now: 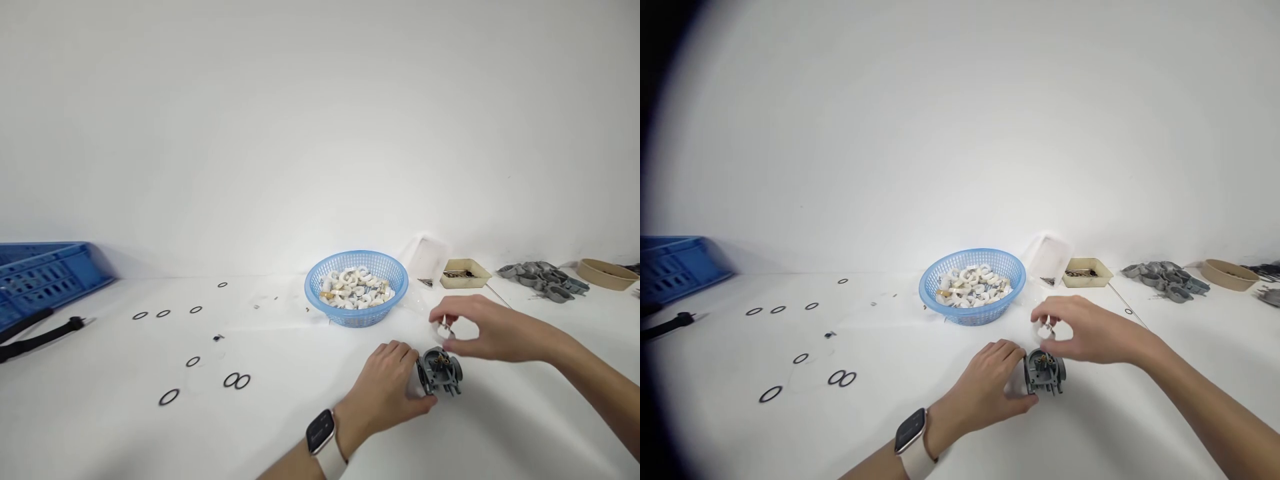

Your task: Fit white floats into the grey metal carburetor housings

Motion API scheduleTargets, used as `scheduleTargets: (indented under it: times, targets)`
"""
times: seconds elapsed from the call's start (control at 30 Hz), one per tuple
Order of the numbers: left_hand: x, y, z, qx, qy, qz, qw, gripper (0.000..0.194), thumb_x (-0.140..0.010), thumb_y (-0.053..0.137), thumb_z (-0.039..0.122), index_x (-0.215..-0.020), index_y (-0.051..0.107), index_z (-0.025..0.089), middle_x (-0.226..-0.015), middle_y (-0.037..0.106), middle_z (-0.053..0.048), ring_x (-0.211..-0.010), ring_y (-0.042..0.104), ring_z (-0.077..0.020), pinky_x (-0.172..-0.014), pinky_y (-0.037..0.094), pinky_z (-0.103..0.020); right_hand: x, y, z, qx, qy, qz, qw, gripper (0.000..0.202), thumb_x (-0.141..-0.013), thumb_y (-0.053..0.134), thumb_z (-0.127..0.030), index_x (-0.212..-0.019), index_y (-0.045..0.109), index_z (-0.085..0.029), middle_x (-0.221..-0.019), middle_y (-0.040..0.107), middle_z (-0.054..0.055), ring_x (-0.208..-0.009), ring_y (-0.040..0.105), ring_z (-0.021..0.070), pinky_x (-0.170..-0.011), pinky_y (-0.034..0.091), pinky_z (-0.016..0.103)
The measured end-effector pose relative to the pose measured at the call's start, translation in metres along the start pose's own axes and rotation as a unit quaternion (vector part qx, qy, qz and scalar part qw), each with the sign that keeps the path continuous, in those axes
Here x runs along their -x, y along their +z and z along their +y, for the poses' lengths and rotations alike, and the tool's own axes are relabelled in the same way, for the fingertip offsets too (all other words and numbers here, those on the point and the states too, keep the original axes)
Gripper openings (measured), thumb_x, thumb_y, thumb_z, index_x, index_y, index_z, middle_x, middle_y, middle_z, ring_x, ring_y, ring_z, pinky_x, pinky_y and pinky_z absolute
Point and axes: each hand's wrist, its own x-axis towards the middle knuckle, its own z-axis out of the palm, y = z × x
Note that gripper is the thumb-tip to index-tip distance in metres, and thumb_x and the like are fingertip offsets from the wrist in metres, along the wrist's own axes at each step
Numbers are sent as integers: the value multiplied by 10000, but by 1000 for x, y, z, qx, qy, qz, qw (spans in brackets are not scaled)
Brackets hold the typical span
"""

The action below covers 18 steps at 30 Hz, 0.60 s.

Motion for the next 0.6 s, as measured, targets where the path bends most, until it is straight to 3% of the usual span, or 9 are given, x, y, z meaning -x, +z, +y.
scheduleTargets:
  times: [0.1,0.2,0.37,0.43,0.5,0.6]
  targets:
    - [0,1,0,1,-2,-2,1000,436,-765,759,530,-979,585,192,-1010,671,-66,-969,626,-294,-850,478,-419,4,9,-1,65,-5,-27,998,214,-866,625,-322,-1067,698,-315,-951,712,14,-912,665,230,-719,520,339]
    - [0,1,0,-1,0,-1,1000,442,-755,773,518,-984,590,187,-1025,674,-71,-976,625,-298,-859,478,-424,-18,10,-1,80,-29,-5,996,260,-910,577,-344,-1138,687,-284,-1040,716,39,-940,662,234,-768,515,359]
    - [0,-1,1,-8,6,-3,1000,436,-752,779,524,-956,602,183,-993,680,-67,-955,629,-297,-847,486,-415,-107,5,0,100,-35,42,993,455,-920,605,-474,-1313,609,-245,-1300,652,83,-1134,613,262,-925,497,370]
    - [0,-1,1,-10,12,-7,1000,461,-749,783,537,-980,616,175,-1002,684,-70,-968,630,-300,-855,488,-417,-147,10,2,148,-17,13,989,443,-957,581,-440,-1353,578,-242,-1361,615,96,-1179,593,260,-949,490,363]
    - [-1,-1,1,-15,13,-17,1000,490,-740,792,548,-1004,632,167,-1015,688,-77,-974,631,-302,-865,492,-420,-183,20,6,173,-4,-17,985,335,-964,602,-348,-1269,636,-215,-1298,646,107,-1161,602,253,-966,489,368]
    - [-1,0,0,-29,10,-32,999,533,-738,782,590,-1017,650,155,-1023,691,-95,-963,634,-303,-863,499,-424,-222,42,15,215,29,-66,974,300,-973,620,-347,-1229,633,-192,-1262,639,96,-1079,636,234,-922,538,434]
